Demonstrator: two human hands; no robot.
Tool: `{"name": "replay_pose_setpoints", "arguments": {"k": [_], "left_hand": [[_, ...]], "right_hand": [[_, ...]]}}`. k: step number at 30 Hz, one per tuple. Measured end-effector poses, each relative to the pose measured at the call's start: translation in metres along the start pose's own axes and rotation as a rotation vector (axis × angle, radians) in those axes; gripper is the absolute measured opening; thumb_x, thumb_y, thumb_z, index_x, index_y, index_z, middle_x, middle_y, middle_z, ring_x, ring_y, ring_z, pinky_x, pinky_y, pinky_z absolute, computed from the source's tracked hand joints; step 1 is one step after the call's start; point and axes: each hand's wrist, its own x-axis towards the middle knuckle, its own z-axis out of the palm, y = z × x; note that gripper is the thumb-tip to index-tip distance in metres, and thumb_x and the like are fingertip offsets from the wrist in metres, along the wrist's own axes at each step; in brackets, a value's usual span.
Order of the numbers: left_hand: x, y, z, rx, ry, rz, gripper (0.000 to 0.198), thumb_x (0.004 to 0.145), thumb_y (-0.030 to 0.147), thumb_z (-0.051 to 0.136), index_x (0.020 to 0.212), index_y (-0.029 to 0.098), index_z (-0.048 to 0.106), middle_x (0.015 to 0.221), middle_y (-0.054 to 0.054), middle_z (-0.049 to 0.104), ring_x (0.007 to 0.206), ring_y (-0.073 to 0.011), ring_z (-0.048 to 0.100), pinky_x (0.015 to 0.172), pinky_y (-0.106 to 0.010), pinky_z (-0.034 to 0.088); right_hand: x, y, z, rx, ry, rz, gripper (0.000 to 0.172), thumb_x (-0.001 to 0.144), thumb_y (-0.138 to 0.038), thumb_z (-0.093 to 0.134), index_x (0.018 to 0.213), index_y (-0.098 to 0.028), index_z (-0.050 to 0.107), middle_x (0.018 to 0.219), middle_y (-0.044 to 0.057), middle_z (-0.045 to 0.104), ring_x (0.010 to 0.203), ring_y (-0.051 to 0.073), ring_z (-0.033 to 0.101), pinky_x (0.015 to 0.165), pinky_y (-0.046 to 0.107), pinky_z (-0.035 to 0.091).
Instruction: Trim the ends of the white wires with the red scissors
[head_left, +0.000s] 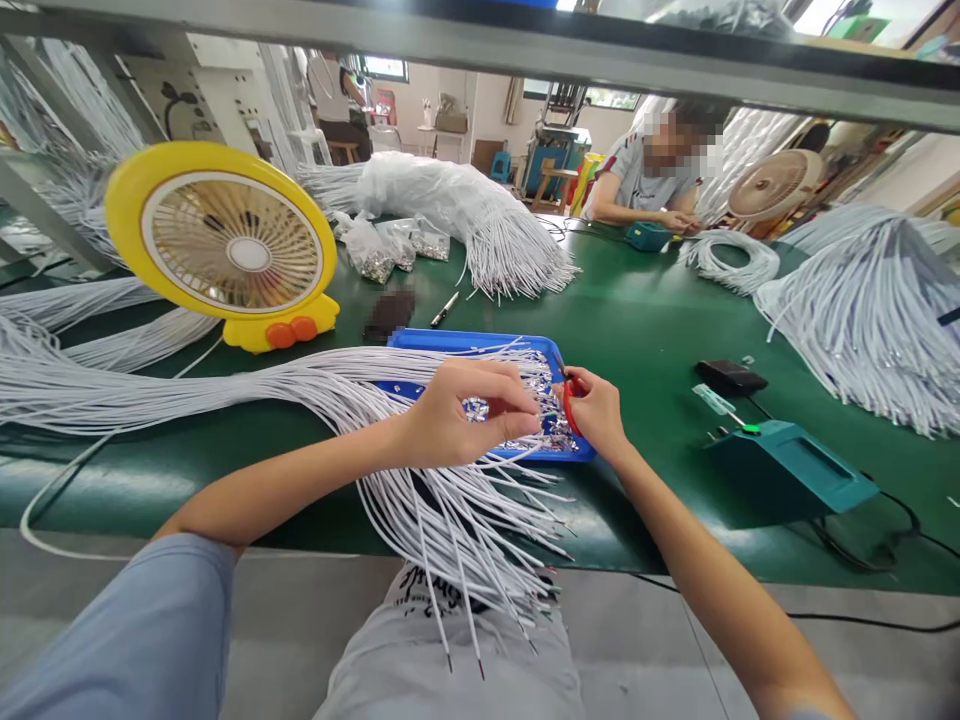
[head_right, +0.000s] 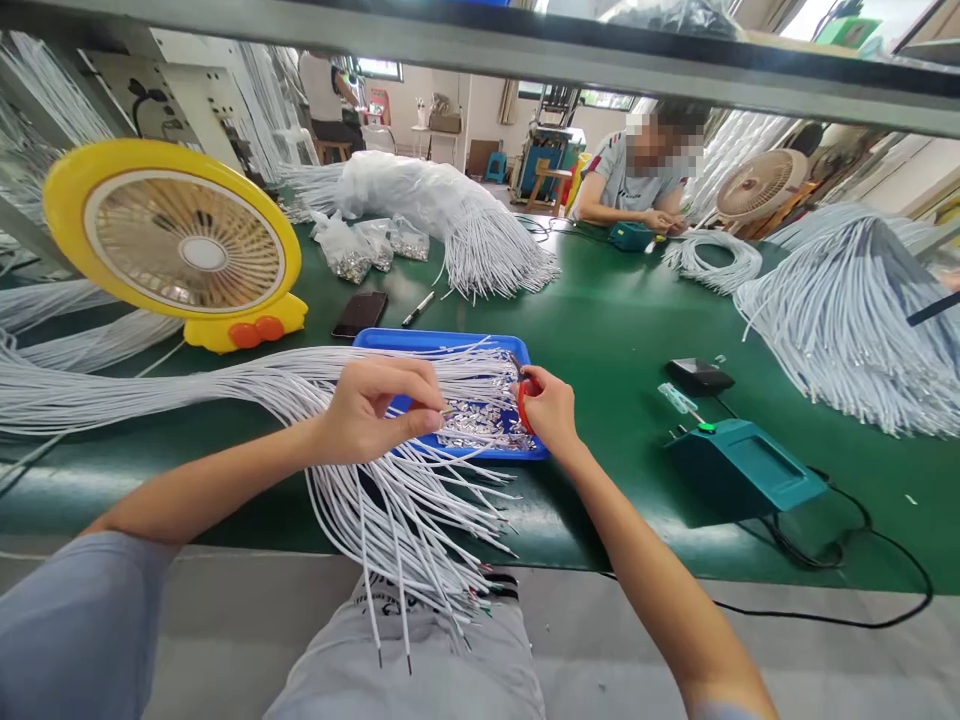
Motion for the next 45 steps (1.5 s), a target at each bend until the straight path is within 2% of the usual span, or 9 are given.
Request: {"name": "replay_pose_setpoints", "arguments": {"k": [4,11,18,20,23,26,27,32,45], "left_hand": [[-0.013,0.004,0.012,0.303,-0.112,0.303,0.012,0.086,0.019,0.058,0.077,0.015,0.066,0.066,-0.004,0.064,0.057,-0.0089,0.055,0.052,-0.02,0.042],[-0.039,-0.005,0.038,0.628,-0.498,0.473,0.03,0.091,0.017,0.048,0.062,0.016,0.055,0.059,0.0,0.051,0.049,-0.0087,0.039,0.042,-0.027,0.024],[-0.053,-0.023,0.059,0.6,-0.695,0.538,0.026,0.095,0.027,0.047,0.077,0.016,0.062,0.073,-0.004,0.061,0.065,-0.0135,0.052,0.056,-0.028,0.04],[-0.042,-0.026,0.046,0.718,-0.669,0.418,0.024,0.095,0.022,0.043,0.085,0.017,0.065,0.074,-0.004,0.063,0.064,-0.0125,0.052,0.054,-0.027,0.037],[-0.018,-0.041,0.014,1.099,-0.696,-0.022,0.029,0.087,0.009,0.039,0.084,0.014,0.067,0.074,-0.007,0.065,0.063,-0.0134,0.056,0.053,-0.026,0.032],[-0.002,-0.064,-0.014,1.345,-0.728,-0.47,0.024,0.086,0.013,0.045,0.089,0.009,0.069,0.095,-0.016,0.069,0.086,-0.0239,0.066,0.066,-0.029,0.038],[0.0,-0.072,-0.021,1.359,-0.749,-0.526,0.023,0.085,0.015,0.048,0.09,0.008,0.069,0.097,-0.018,0.07,0.09,-0.0264,0.066,0.069,-0.03,0.038],[-0.001,-0.09,-0.028,1.358,-0.803,-0.591,0.027,0.085,0.011,0.045,0.096,0.009,0.069,0.101,-0.019,0.07,0.098,-0.0267,0.066,0.076,-0.03,0.039],[0.001,-0.091,-0.027,1.369,-0.856,-0.562,0.035,0.08,0.003,0.041,0.101,0.007,0.069,0.098,-0.021,0.069,0.099,-0.0296,0.066,0.076,-0.032,0.042]], "right_hand": [[0.001,0.006,0.002,0.03,0.102,-0.01,0.037,0.074,-0.038,0.061,0.101,-0.013,0.067,0.075,0.005,0.068,0.066,0.017,0.06,0.068,0.031,0.048],[0.006,0.016,0.007,0.105,0.247,-0.002,0.036,0.078,-0.034,0.057,0.106,-0.014,0.063,0.087,0.008,0.069,0.079,0.019,0.065,0.077,0.033,0.052],[0.009,0.019,0.01,0.165,0.263,-0.004,0.033,0.076,-0.03,0.058,0.104,-0.015,0.063,0.084,0.006,0.069,0.077,0.018,0.065,0.077,0.035,0.052],[0.009,0.019,0.011,0.176,0.267,-0.014,0.032,0.076,-0.03,0.059,0.104,-0.015,0.063,0.083,0.006,0.068,0.076,0.018,0.064,0.077,0.034,0.052],[0.009,0.021,0.013,0.186,0.273,-0.032,0.031,0.076,-0.03,0.059,0.103,-0.015,0.063,0.082,0.005,0.068,0.075,0.017,0.064,0.077,0.034,0.052],[0.009,0.022,0.014,0.188,0.277,-0.044,0.03,0.076,-0.03,0.059,0.103,-0.016,0.063,0.082,0.004,0.067,0.075,0.017,0.063,0.078,0.034,0.051],[0.009,0.022,0.014,0.187,0.278,-0.046,0.03,0.076,-0.029,0.059,0.103,-0.016,0.063,0.081,0.004,0.067,0.075,0.017,0.063,0.078,0.034,0.051],[0.008,0.023,0.015,0.181,0.274,-0.049,0.029,0.077,-0.029,0.058,0.103,-0.017,0.063,0.081,0.004,0.066,0.076,0.018,0.063,0.077,0.034,0.051],[0.006,0.021,0.016,0.202,0.276,-0.058,0.027,0.077,-0.028,0.059,0.102,-0.018,0.063,0.077,0.001,0.065,0.07,0.015,0.062,0.069,0.031,0.051]]}}
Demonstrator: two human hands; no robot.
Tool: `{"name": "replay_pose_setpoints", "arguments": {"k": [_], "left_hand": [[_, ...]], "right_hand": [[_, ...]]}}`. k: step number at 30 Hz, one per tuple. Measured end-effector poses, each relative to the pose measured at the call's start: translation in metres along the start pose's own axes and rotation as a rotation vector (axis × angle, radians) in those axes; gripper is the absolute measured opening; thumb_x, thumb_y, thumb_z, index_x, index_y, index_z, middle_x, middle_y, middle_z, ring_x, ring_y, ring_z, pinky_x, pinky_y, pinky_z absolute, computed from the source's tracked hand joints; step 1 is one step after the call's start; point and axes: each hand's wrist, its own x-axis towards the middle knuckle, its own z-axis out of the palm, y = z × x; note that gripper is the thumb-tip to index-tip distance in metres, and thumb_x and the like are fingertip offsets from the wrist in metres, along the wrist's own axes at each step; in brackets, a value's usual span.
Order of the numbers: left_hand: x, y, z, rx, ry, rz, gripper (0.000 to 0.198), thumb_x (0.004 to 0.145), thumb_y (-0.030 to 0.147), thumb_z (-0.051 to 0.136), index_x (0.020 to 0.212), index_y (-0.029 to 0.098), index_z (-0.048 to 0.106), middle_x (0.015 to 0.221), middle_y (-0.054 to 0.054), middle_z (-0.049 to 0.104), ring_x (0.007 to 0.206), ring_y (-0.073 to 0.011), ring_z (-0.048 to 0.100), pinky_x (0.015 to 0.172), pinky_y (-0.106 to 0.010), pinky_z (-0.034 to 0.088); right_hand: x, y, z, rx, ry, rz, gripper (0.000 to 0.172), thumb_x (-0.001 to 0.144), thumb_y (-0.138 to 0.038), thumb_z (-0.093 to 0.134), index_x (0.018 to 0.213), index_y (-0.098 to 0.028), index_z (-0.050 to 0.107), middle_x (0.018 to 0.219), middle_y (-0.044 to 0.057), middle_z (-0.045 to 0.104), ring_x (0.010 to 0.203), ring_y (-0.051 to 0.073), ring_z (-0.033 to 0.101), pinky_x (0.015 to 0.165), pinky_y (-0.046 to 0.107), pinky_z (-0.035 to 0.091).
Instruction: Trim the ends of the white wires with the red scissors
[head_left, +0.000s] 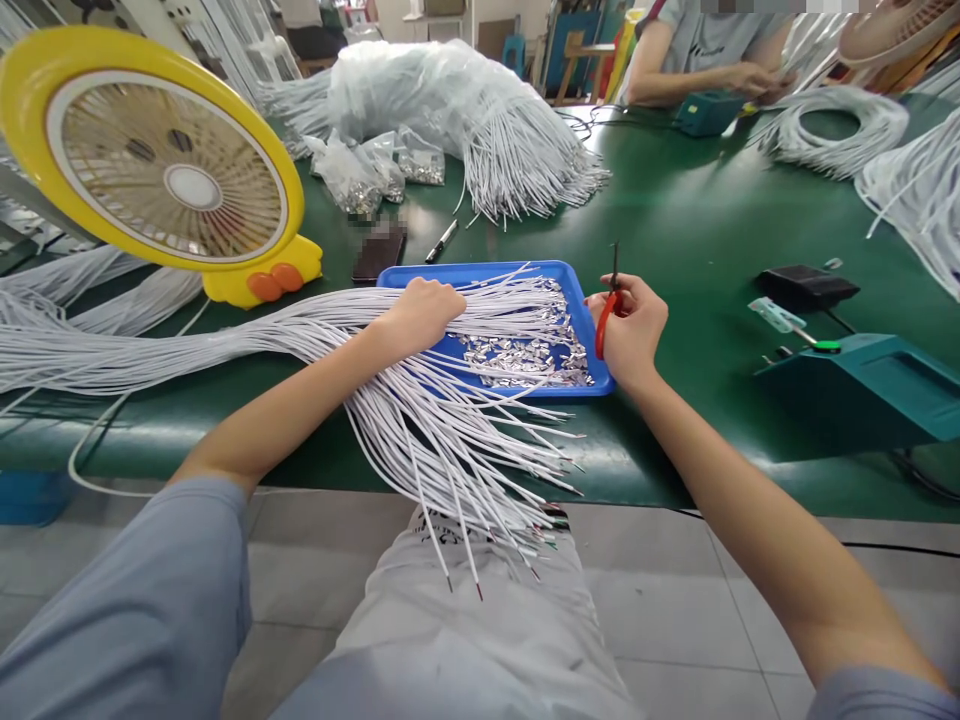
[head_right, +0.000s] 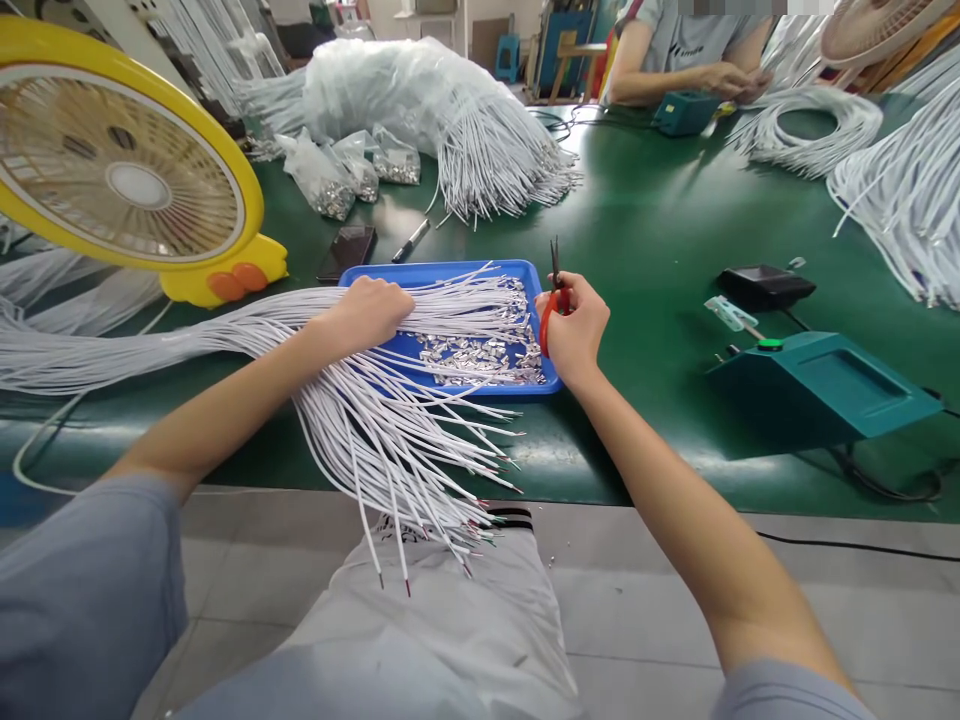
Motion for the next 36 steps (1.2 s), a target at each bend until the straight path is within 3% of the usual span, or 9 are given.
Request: {"name": "replay_pose_setpoints", "arguments": {"k": [7,11,14,17,19,22,25,30,36], "left_hand": [[0.006,-0.02,0.003,-0.091,0.084,0.049,0.023,0.074,0.024,0.051,0.075,0.011,0.07,0.077,-0.014,0.069,0.077,-0.0286,0.066,0.062,-0.03,0.039],[0.011,-0.021,0.001,-0.499,0.206,0.094,0.019,0.073,0.025,0.055,0.066,0.012,0.065,0.063,-0.004,0.062,0.063,-0.0141,0.055,0.059,-0.024,0.036],[0.007,-0.003,-0.005,-0.874,0.269,0.178,0.023,0.078,0.027,0.057,0.065,0.01,0.064,0.06,0.0,0.058,0.057,-0.0077,0.047,0.057,-0.02,0.036],[-0.009,0.026,-0.014,-1.155,0.097,0.444,0.03,0.082,0.034,0.059,0.067,0.009,0.066,0.057,0.001,0.056,0.053,-0.0057,0.044,0.052,-0.017,0.035],[-0.024,0.047,-0.019,-1.276,-0.073,0.62,0.024,0.081,0.033,0.064,0.081,0.01,0.07,0.074,-0.004,0.067,0.063,-0.007,0.053,0.056,-0.016,0.041],[-0.043,0.071,-0.024,-1.491,-0.238,0.682,0.022,0.085,0.027,0.061,0.092,0.009,0.071,0.071,-0.005,0.067,0.061,-0.0068,0.057,0.054,-0.015,0.045],[-0.044,0.079,-0.02,-1.692,-0.298,0.617,0.018,0.083,0.024,0.064,0.09,0.008,0.071,0.06,0.0,0.061,0.047,-0.0039,0.052,0.044,-0.014,0.041],[-0.014,0.067,-0.001,-1.959,-0.016,0.316,0.021,0.077,0.027,0.072,0.08,0.007,0.067,0.063,-0.002,0.066,0.048,-0.0058,0.06,0.048,-0.015,0.048],[-0.005,0.064,0.01,-1.962,-0.015,0.299,0.021,0.068,0.018,0.078,0.081,0.005,0.066,0.069,-0.006,0.07,0.054,-0.0092,0.065,0.052,-0.018,0.052]], "right_hand": [[0.0,-0.001,0.001,0.039,0.022,-0.008,0.024,0.074,-0.024,0.061,0.097,-0.019,0.064,0.074,-0.001,0.065,0.068,0.015,0.062,0.067,0.031,0.051],[0.0,-0.003,0.0,0.053,0.029,-0.005,0.023,0.074,-0.024,0.062,0.097,-0.019,0.064,0.073,-0.001,0.064,0.068,0.015,0.062,0.067,0.031,0.051],[0.001,-0.005,-0.001,0.071,0.047,0.004,0.023,0.073,-0.023,0.063,0.096,-0.019,0.064,0.073,-0.001,0.064,0.067,0.015,0.062,0.067,0.031,0.051],[0.001,-0.006,-0.001,0.1,0.067,0.025,0.023,0.071,-0.022,0.063,0.094,-0.02,0.064,0.071,-0.002,0.064,0.067,0.015,0.062,0.065,0.03,0.051],[0.001,-0.008,-0.001,0.13,0.067,0.03,0.022,0.071,-0.022,0.064,0.093,-0.021,0.064,0.071,-0.002,0.065,0.067,0.015,0.063,0.064,0.03,0.051],[-0.001,-0.014,-0.001,0.196,0.048,0.028,0.021,0.071,-0.023,0.066,0.092,-0.021,0.064,0.07,-0.001,0.066,0.065,0.015,0.064,0.063,0.03,0.051],[-0.004,-0.022,-0.001,0.268,0.045,0.028,0.02,0.072,-0.024,0.068,0.091,-0.022,0.063,0.068,-0.002,0.066,0.061,0.014,0.064,0.062,0.029,0.052],[-0.015,-0.035,-0.002,0.337,-0.029,0.009,0.022,0.072,-0.026,0.072,0.092,-0.025,0.062,0.069,-0.002,0.069,0.059,0.013,0.064,0.057,0.027,0.051],[-0.036,-0.05,-0.003,0.438,-0.122,-0.026,0.021,0.077,-0.026,0.071,0.096,-0.028,0.061,0.077,-0.002,0.071,0.069,0.015,0.068,0.065,0.032,0.056]]}}
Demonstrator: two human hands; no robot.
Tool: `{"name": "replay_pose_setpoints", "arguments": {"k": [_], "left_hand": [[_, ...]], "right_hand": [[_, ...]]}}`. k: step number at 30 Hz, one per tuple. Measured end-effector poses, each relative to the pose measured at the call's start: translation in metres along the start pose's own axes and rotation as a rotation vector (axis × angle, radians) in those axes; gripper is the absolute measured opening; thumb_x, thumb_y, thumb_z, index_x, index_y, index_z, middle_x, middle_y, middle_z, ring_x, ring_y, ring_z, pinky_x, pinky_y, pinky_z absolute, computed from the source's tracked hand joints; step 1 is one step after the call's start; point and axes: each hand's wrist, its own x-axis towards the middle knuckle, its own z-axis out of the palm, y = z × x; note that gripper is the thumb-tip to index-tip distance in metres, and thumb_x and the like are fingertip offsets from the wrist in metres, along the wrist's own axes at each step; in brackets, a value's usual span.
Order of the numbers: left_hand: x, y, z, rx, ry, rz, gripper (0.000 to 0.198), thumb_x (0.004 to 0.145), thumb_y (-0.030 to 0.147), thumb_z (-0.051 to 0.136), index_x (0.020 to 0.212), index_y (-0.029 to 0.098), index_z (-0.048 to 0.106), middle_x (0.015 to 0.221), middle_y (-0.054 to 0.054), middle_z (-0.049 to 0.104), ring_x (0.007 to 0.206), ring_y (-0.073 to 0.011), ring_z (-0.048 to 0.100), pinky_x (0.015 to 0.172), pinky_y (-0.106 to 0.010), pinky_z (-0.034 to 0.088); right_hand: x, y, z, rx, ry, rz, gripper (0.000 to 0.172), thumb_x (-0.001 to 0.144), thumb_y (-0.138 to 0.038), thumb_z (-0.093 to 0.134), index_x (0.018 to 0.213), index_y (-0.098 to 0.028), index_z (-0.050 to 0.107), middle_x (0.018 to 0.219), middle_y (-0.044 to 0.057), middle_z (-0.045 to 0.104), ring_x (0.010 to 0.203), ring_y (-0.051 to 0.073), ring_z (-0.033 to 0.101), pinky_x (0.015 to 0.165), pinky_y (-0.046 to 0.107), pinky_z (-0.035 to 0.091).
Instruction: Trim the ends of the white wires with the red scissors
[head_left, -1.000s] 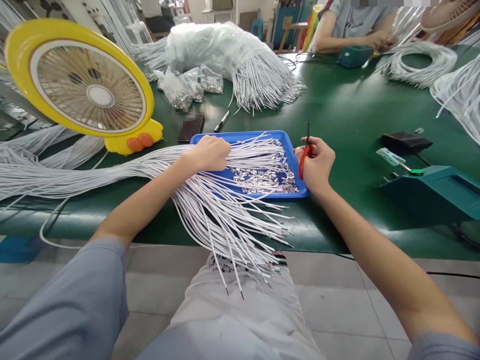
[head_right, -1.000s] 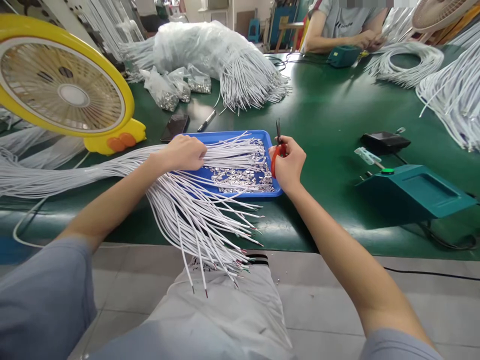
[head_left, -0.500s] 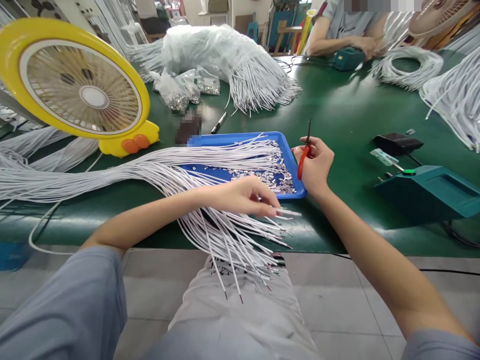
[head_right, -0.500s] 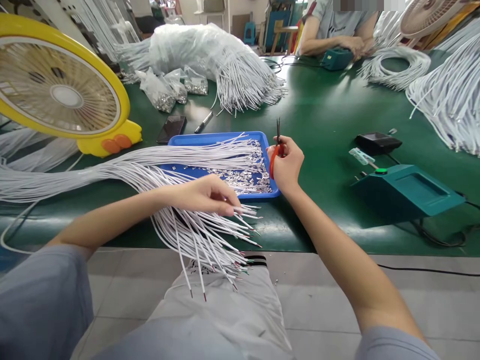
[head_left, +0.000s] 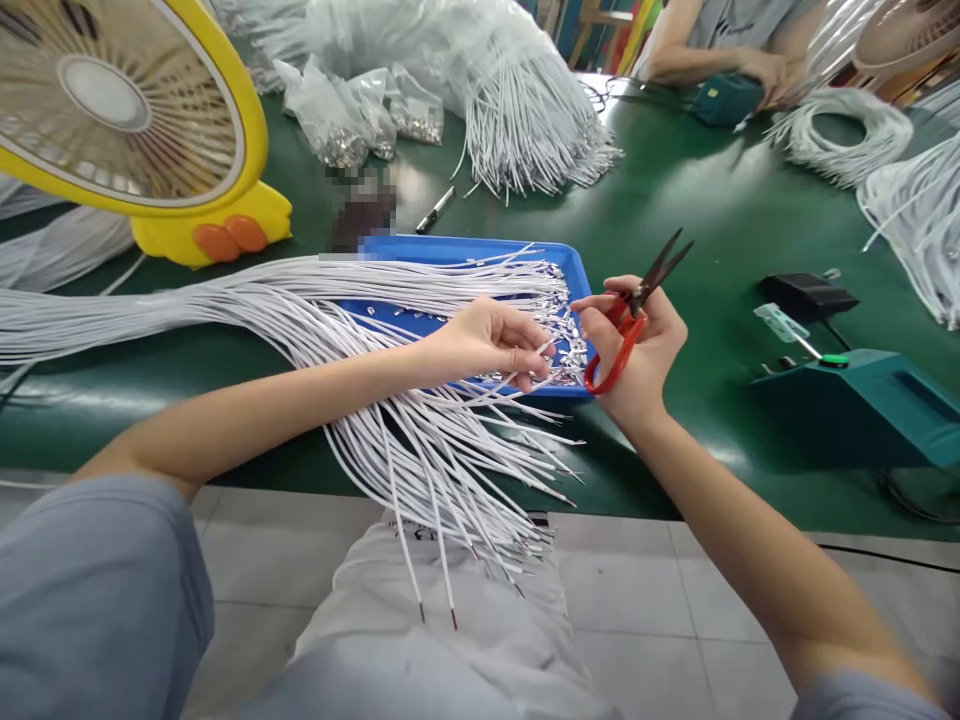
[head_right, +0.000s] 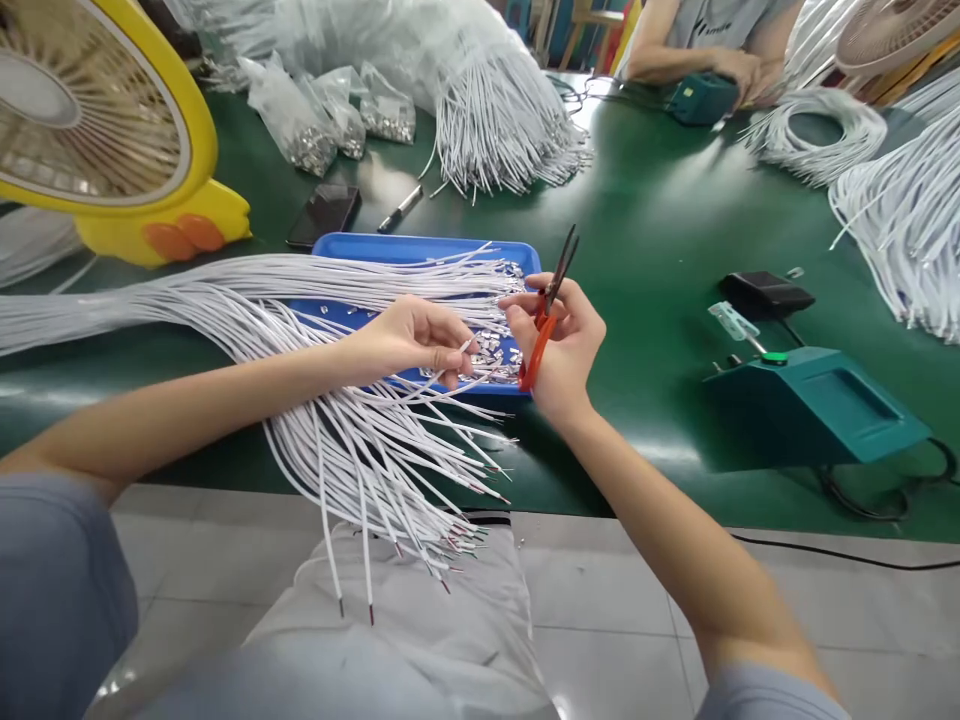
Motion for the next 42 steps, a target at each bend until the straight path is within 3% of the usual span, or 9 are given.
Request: {"name": "replay_pose_setpoints", "arguments": {"k": [5,13,19,27,32,42], "left_hand": [[-0.002,0.003,0.001,0.042,0.044,0.02,0.018,0.07,0.019,0.078,0.076,0.006,0.067,0.058,0.0,0.063,0.05,-0.0062,0.061,0.048,-0.014,0.048],[0.0,-0.003,-0.001,0.094,0.045,0.075,0.023,0.067,0.023,0.081,0.076,0.007,0.068,0.058,-0.001,0.064,0.051,-0.0081,0.061,0.048,-0.017,0.048],[0.0,-0.003,0.0,0.148,0.082,0.092,0.018,0.068,0.019,0.079,0.07,0.008,0.066,0.055,0.0,0.061,0.049,-0.0073,0.058,0.047,-0.018,0.047],[0.001,-0.001,0.001,0.092,0.178,0.094,0.021,0.066,0.02,0.081,0.07,0.006,0.066,0.052,-0.001,0.062,0.047,-0.0086,0.06,0.046,-0.018,0.049],[-0.002,0.001,0.001,0.0,0.103,0.07,0.009,0.075,0.012,0.07,0.07,0.006,0.065,0.058,-0.001,0.063,0.05,-0.0075,0.062,0.049,-0.016,0.051],[-0.002,0.002,0.001,-0.158,0.108,-0.066,0.007,0.08,0.006,0.061,0.074,0.007,0.064,0.059,0.0,0.063,0.05,-0.0074,0.062,0.047,-0.015,0.05]], "right_hand": [[-0.006,-0.008,0.001,0.024,-0.1,0.014,0.022,0.078,-0.031,0.071,0.098,-0.029,0.062,0.078,-0.001,0.071,0.062,0.014,0.066,0.064,0.033,0.057],[-0.008,-0.012,0.005,0.059,-0.216,0.084,0.024,0.072,-0.032,0.075,0.092,-0.028,0.062,0.073,-0.003,0.068,0.059,0.012,0.063,0.058,0.03,0.054],[-0.009,-0.017,0.007,-0.043,-0.21,0.083,0.025,0.072,-0.035,0.075,0.09,-0.028,0.06,0.07,-0.002,0.065,0.061,0.014,0.063,0.059,0.032,0.054],[-0.009,-0.022,0.005,-0.108,-0.216,0.002,0.021,0.073,-0.025,0.072,0.092,-0.027,0.062,0.069,-0.003,0.066,0.058,0.013,0.061,0.056,0.03,0.05],[-0.007,-0.021,0.003,-0.104,-0.151,-0.022,0.018,0.077,-0.025,0.069,0.093,-0.027,0.061,0.073,-0.001,0.07,0.064,0.016,0.066,0.056,0.03,0.051],[-0.008,-0.018,0.005,-0.067,-0.225,0.06,0.024,0.074,-0.024,0.072,0.095,-0.027,0.062,0.082,0.0,0.074,0.078,0.019,0.072,0.066,0.032,0.055]]}}
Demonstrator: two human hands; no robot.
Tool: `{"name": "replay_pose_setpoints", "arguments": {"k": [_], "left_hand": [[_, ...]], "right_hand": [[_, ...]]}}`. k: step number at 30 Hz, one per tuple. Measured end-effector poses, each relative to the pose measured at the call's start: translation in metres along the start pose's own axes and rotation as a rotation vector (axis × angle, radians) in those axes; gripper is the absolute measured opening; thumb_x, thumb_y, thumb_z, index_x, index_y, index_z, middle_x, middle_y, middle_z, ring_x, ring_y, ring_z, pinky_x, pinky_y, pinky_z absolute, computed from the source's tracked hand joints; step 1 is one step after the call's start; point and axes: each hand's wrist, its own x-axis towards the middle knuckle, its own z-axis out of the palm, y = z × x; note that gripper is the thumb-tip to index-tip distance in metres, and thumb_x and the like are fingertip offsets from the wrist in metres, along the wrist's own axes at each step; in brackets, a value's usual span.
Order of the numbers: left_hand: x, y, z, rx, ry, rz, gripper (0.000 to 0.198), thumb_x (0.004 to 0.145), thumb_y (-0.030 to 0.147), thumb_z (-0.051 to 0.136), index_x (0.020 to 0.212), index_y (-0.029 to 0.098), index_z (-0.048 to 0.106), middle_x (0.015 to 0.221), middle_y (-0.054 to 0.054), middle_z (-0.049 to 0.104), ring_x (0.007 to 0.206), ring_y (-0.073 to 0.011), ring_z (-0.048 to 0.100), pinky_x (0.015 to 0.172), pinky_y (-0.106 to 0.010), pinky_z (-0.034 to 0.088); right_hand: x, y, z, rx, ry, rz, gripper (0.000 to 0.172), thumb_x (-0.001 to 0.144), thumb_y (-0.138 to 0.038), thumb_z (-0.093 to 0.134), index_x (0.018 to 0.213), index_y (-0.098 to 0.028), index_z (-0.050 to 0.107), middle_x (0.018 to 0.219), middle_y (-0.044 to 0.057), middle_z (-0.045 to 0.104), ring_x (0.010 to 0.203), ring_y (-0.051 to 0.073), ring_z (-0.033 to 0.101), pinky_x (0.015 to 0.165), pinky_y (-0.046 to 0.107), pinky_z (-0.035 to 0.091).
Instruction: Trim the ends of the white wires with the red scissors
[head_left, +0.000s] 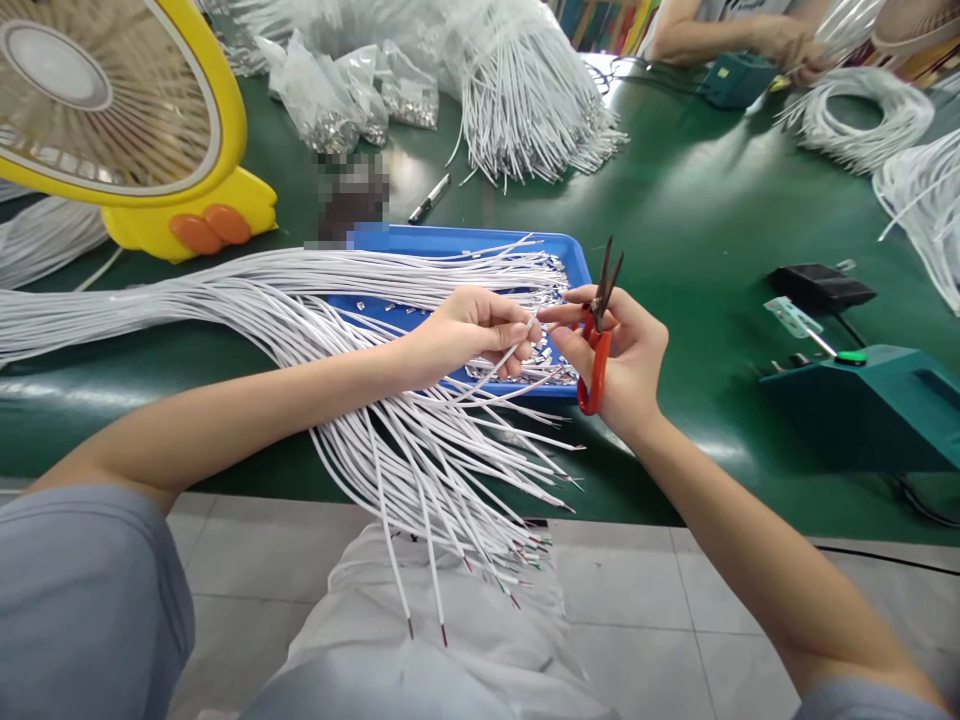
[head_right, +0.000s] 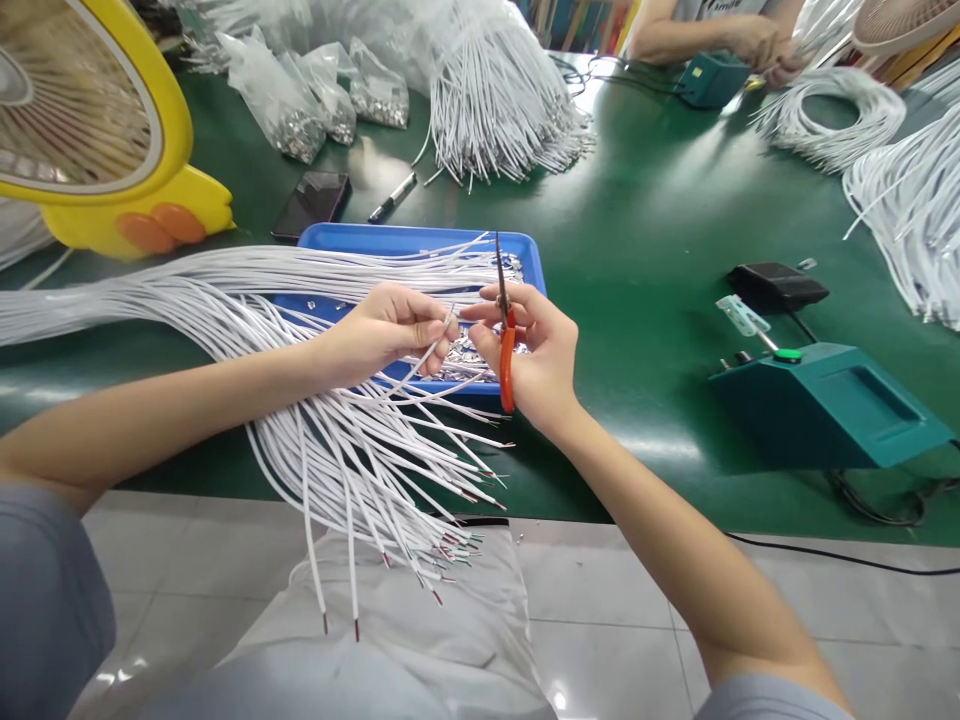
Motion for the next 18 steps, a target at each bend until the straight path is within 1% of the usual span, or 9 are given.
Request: {"name": "replay_pose_setpoints", "arguments": {"k": [3,6,9,13,16,18], "left_hand": [[-0.0003,0.0007,0.0002,-0.012,0.003,-0.03,0.005,0.079,0.008,0.064,0.074,0.007,0.064,0.058,0.0,0.063,0.049,-0.0072,0.061,0.047,-0.016,0.049],[-0.0001,0.0007,-0.0003,-0.033,0.017,-0.031,0.008,0.077,0.013,0.069,0.075,0.007,0.064,0.059,-0.001,0.063,0.048,-0.0074,0.06,0.046,-0.017,0.049],[0.0004,-0.0001,-0.0017,-0.055,0.036,0.022,0.012,0.074,0.016,0.071,0.073,0.006,0.065,0.058,-0.001,0.062,0.046,-0.0069,0.058,0.045,-0.017,0.046],[0.0005,-0.0018,-0.0036,-0.049,0.082,0.093,0.015,0.073,0.02,0.072,0.071,0.007,0.065,0.054,0.001,0.058,0.044,-0.005,0.052,0.042,-0.016,0.04],[0.0004,-0.0029,-0.0046,-0.021,0.094,0.133,0.017,0.074,0.024,0.073,0.072,0.008,0.066,0.052,0.002,0.056,0.045,-0.0047,0.051,0.043,-0.016,0.037],[0.0005,-0.003,-0.0048,-0.003,0.094,0.148,0.018,0.074,0.025,0.073,0.072,0.008,0.066,0.052,0.002,0.056,0.045,-0.0046,0.05,0.043,-0.017,0.036]], "right_hand": [[0.0003,-0.0008,0.0004,-0.029,-0.005,0.031,0.024,0.073,-0.026,0.073,0.094,-0.027,0.062,0.08,0.0,0.074,0.074,0.018,0.071,0.062,0.031,0.055],[0.0009,-0.0011,-0.0005,-0.086,-0.017,0.025,0.026,0.071,-0.029,0.075,0.093,-0.026,0.064,0.079,0.0,0.073,0.071,0.018,0.069,0.058,0.03,0.053],[0.0019,0.0006,-0.0025,-0.134,-0.039,0.003,0.026,0.071,-0.03,0.075,0.096,-0.025,0.066,0.084,0.001,0.073,0.075,0.018,0.069,0.06,0.03,0.052],[0.0022,0.0039,-0.0053,-0.281,-0.064,-0.061,0.03,0.07,-0.026,0.075,0.099,-0.023,0.069,0.077,0.0,0.071,0.064,0.015,0.062,0.057,0.029,0.049],[0.0013,0.006,-0.0062,-0.374,-0.094,-0.133,0.034,0.068,-0.025,0.075,0.101,-0.022,0.07,0.077,0.001,0.07,0.064,0.015,0.06,0.057,0.03,0.048],[0.0009,0.0072,-0.0062,-0.396,-0.111,-0.15,0.034,0.069,-0.026,0.074,0.102,-0.022,0.07,0.078,0.002,0.07,0.066,0.016,0.06,0.057,0.03,0.048]]}}
